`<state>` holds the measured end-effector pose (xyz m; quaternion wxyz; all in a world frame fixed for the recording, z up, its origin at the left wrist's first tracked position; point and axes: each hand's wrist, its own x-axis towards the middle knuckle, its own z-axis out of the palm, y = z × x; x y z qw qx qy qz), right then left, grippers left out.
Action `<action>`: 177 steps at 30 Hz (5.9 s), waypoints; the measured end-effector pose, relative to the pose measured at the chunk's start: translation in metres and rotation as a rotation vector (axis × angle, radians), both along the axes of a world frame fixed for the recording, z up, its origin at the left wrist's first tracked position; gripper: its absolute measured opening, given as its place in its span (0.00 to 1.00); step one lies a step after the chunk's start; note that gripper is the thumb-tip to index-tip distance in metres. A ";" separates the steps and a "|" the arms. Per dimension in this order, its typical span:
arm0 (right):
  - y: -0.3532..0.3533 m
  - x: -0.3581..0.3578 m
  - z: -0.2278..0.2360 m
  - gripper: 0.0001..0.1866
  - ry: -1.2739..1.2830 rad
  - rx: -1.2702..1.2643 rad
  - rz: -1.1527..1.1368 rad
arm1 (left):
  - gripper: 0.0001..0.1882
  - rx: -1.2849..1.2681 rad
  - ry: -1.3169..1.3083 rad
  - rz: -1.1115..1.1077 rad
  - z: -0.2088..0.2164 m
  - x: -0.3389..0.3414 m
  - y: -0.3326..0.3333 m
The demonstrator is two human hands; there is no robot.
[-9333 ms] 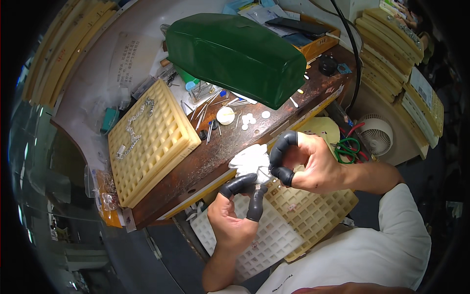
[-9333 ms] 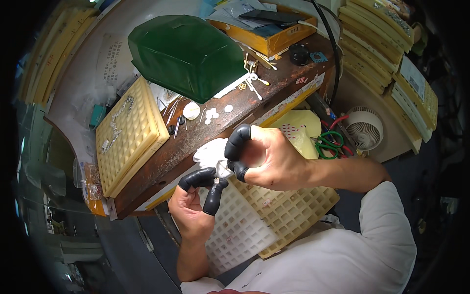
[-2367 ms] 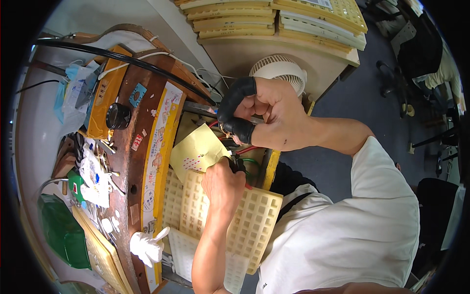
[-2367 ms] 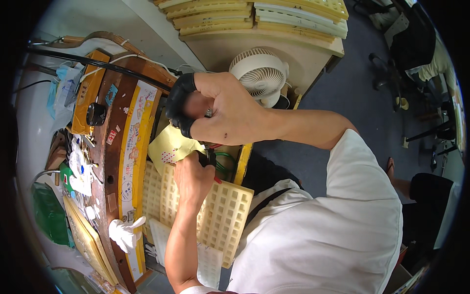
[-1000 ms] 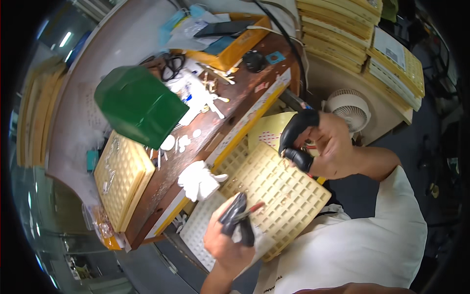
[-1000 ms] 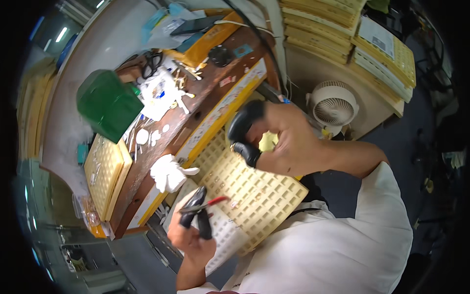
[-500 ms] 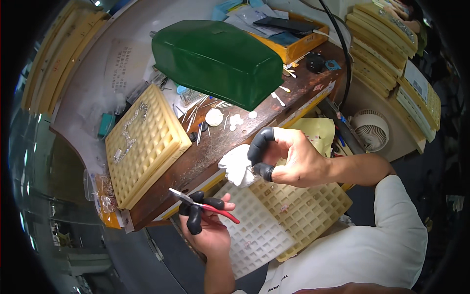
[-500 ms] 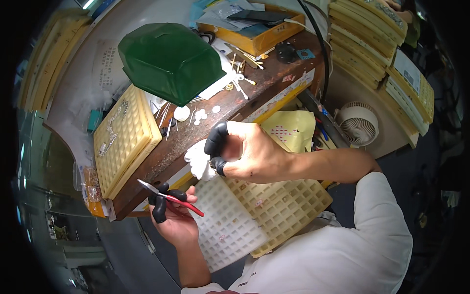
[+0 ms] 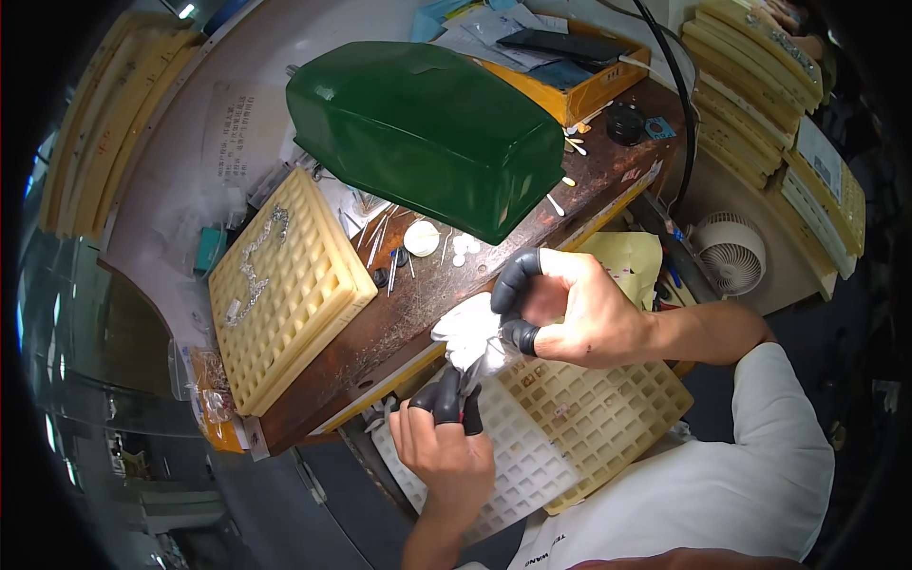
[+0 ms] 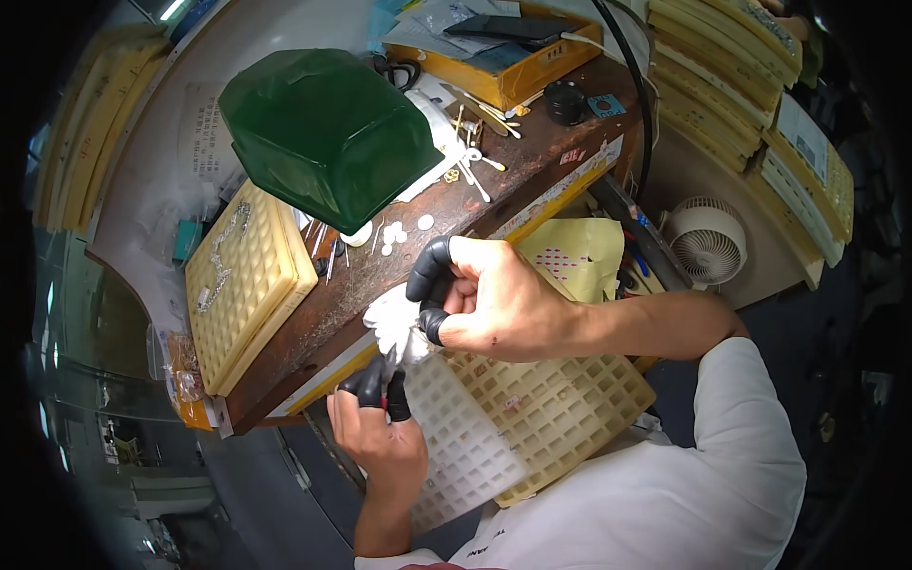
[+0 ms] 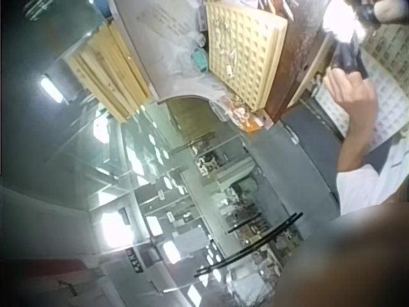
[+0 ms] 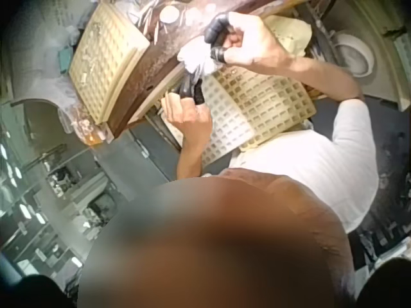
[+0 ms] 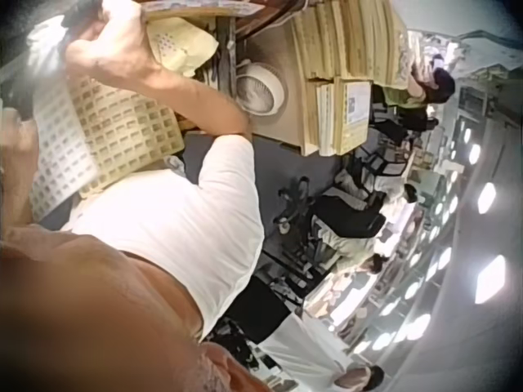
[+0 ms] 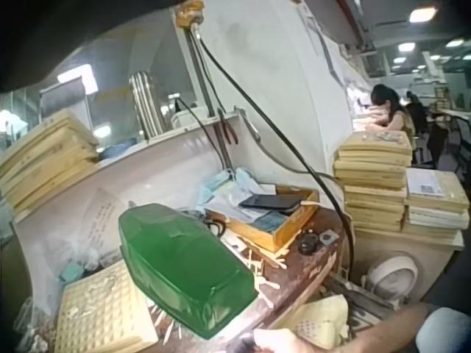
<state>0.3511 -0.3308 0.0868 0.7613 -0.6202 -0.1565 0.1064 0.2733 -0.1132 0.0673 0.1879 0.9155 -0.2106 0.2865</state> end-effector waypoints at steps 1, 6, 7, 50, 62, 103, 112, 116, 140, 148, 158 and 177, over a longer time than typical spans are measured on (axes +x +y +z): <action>0.000 0.000 0.000 0.12 0.004 -0.001 0.000 | 0.18 0.093 -0.021 0.047 0.000 -0.002 -0.002; 0.004 -0.002 -0.001 0.13 -0.040 -0.011 -0.035 | 0.19 0.216 0.051 0.103 -0.005 -0.013 -0.005; 0.004 -0.002 0.000 0.13 -0.042 -0.014 -0.043 | 0.20 0.200 0.038 0.103 -0.007 -0.012 -0.006; 0.006 -0.009 0.003 0.13 -0.205 -0.189 -0.131 | 0.26 0.291 0.015 0.157 -0.004 -0.017 -0.016; 0.005 -0.008 0.003 0.12 -0.174 -0.167 -0.098 | 0.06 0.206 -0.013 0.151 -0.007 -0.014 -0.017; -0.003 -0.003 0.009 0.11 -0.136 -0.232 -0.002 | 0.25 0.270 0.044 0.150 -0.005 -0.015 -0.014; -0.005 -0.005 0.000 0.13 -0.446 -0.304 -0.046 | 0.08 0.141 0.047 0.085 -0.001 -0.009 -0.013; -0.003 -0.003 -0.004 0.13 -0.619 -0.330 -0.113 | 0.07 0.066 0.083 0.062 0.004 -0.006 -0.013; -0.002 -0.003 -0.014 0.16 -0.850 -0.423 -0.198 | 0.09 0.044 0.122 -0.014 0.008 0.003 -0.001; -0.002 -0.004 -0.013 0.17 -0.824 -0.420 -0.189 | 0.09 0.046 0.125 -0.014 0.008 0.002 -0.002; -0.002 0.000 -0.012 0.21 -0.930 -0.439 -0.237 | 0.09 0.057 0.118 -0.026 0.010 0.007 -0.002; -0.118 -0.030 -0.057 0.12 -0.321 -0.540 -0.532 | 0.07 0.103 0.124 0.004 -0.002 0.005 0.008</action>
